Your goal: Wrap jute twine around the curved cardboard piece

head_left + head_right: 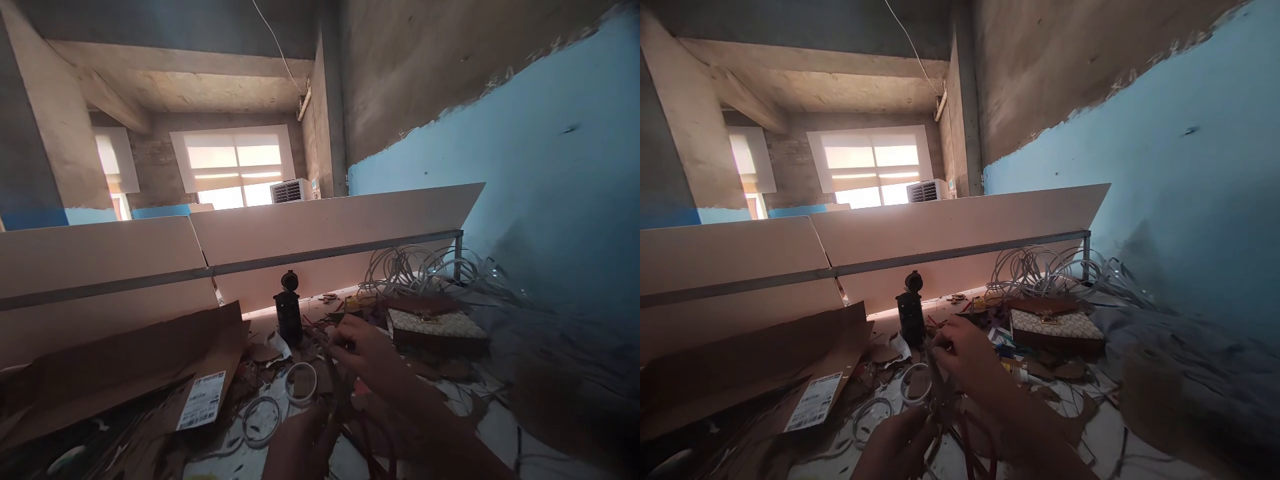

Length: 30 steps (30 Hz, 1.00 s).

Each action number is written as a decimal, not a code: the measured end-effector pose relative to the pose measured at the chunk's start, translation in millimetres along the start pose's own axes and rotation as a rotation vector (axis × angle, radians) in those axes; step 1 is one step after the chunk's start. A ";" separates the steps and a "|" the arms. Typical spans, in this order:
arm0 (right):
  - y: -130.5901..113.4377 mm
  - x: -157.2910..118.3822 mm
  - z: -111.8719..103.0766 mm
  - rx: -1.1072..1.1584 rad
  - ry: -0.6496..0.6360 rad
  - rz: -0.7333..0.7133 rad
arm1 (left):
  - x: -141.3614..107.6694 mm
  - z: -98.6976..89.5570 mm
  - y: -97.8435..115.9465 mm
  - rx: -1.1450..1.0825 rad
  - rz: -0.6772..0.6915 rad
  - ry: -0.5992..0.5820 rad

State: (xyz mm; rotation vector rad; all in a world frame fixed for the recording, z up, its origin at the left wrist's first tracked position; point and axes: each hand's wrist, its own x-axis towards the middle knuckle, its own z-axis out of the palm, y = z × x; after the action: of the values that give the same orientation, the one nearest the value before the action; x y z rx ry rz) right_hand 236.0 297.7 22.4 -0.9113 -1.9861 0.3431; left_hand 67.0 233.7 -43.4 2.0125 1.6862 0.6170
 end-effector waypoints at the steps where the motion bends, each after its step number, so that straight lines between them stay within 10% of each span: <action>1: 1.2 0.1 0.7 -0.008 0.008 -0.007 | 0.0 0.3 0.0 -0.008 0.000 0.001; 30: 1.0 0.5 -5.3 0.116 0.016 0.022 | 0.7 1.4 -0.7 -0.027 -0.006 -0.018</action>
State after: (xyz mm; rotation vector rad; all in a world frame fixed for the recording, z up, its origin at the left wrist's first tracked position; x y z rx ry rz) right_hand 240.6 298.2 25.1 -0.8605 -1.9219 0.4579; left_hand 67.5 234.4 -44.9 1.9883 1.6639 0.6145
